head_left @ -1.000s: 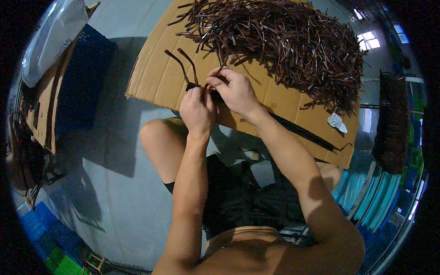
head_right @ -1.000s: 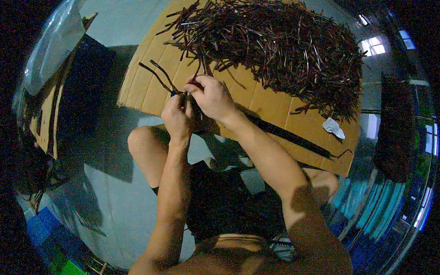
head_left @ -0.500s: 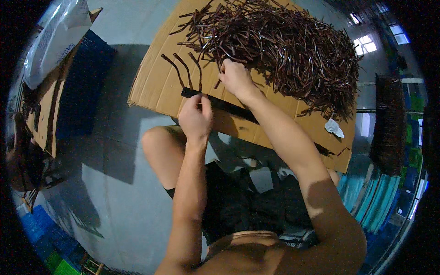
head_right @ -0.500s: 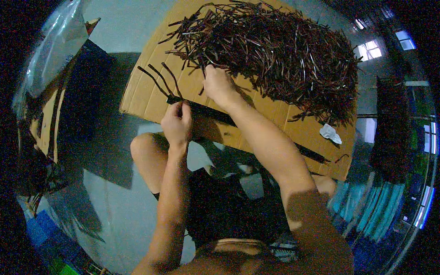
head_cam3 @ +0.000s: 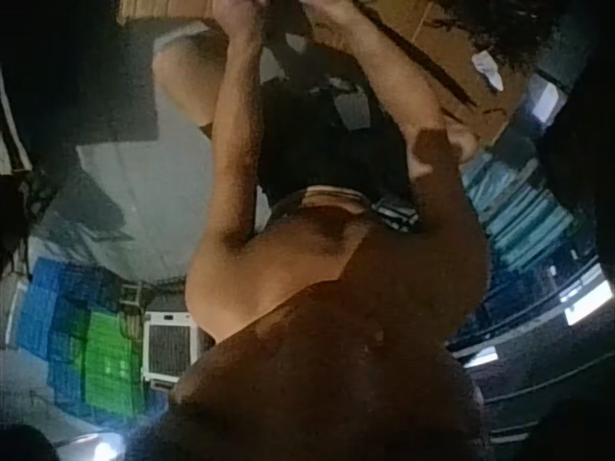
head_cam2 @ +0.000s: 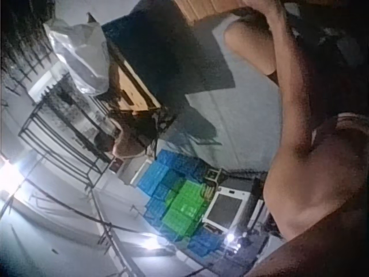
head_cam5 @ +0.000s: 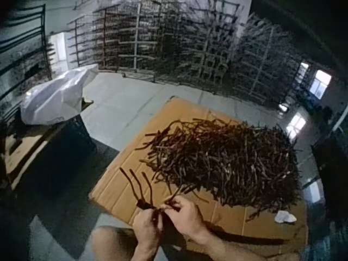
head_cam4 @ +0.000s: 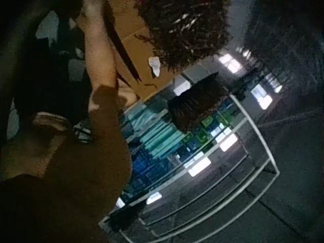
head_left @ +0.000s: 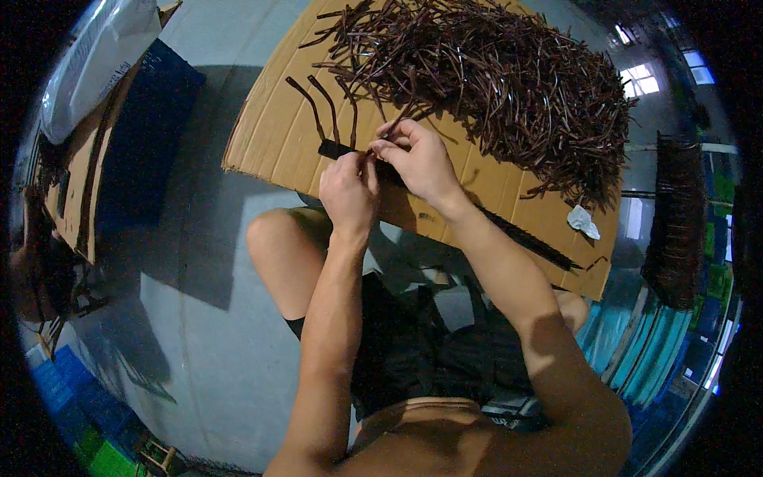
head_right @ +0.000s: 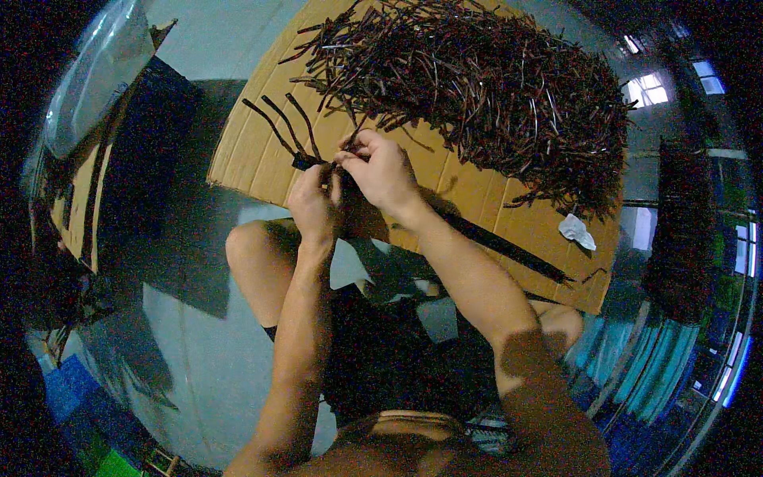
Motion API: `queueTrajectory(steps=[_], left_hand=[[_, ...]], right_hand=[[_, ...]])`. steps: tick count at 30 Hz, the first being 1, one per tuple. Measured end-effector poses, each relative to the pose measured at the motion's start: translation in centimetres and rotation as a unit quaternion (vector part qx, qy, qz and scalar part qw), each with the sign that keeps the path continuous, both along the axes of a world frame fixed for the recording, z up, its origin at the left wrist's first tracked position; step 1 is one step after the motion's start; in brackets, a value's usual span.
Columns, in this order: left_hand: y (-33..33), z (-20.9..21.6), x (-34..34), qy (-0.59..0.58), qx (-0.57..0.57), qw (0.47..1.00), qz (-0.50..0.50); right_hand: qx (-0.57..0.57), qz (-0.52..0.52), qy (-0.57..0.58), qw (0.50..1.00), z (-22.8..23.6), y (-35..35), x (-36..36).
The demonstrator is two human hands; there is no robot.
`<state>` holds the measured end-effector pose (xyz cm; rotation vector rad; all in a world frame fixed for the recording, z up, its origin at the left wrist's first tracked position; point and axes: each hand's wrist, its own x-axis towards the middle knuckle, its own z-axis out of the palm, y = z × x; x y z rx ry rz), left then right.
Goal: The person sits on the floor and repeatedly picks up thin dark bristles from a pile on a cardboard sheet, inserting them one by one into a black strip. The person occasionally lifts the strip to check alignment and continues adding bristles until the strip is full.
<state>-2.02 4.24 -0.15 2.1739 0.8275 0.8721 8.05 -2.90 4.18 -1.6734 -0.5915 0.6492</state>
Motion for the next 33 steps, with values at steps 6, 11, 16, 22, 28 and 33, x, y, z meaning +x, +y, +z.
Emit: queueTrajectory(steps=[6, 11, 16, 22, 28, 33], left_hand=[[0.0, 0.0, -0.1, 0.028, 0.006, 1.0, 0.0], [0.1, -0.6, -0.6, 0.005, -0.036, 0.998, 0.043], [2.0, 0.5, -0.5, 0.033, -0.074, 0.992, 0.094], [1.2, -0.2, -0.4, -0.029, -0.069, 0.997, -0.007], [1.2, -0.1, -0.4, 0.005, -0.042, 0.999, 0.013], [1.3, -0.4, -0.2, 0.012, 0.017, 1.0, 0.017]], right_hand=[[-0.04, 0.022, -0.159, 0.986, -0.7, -0.1, -0.7], [-0.144, 0.19, -0.132, 0.962, 1.8, 1.3, 1.9], [-0.181, 0.154, -0.47, 0.85, -1.9, 3.5, 6.1], [-0.141, 0.162, -0.746, 0.631, -4.7, 5.5, 8.5], [-0.035, 0.09, -0.522, 0.847, -2.0, 3.5, 7.0], [0.027, 0.035, -0.003, 0.999, -0.2, 1.0, 1.1]])
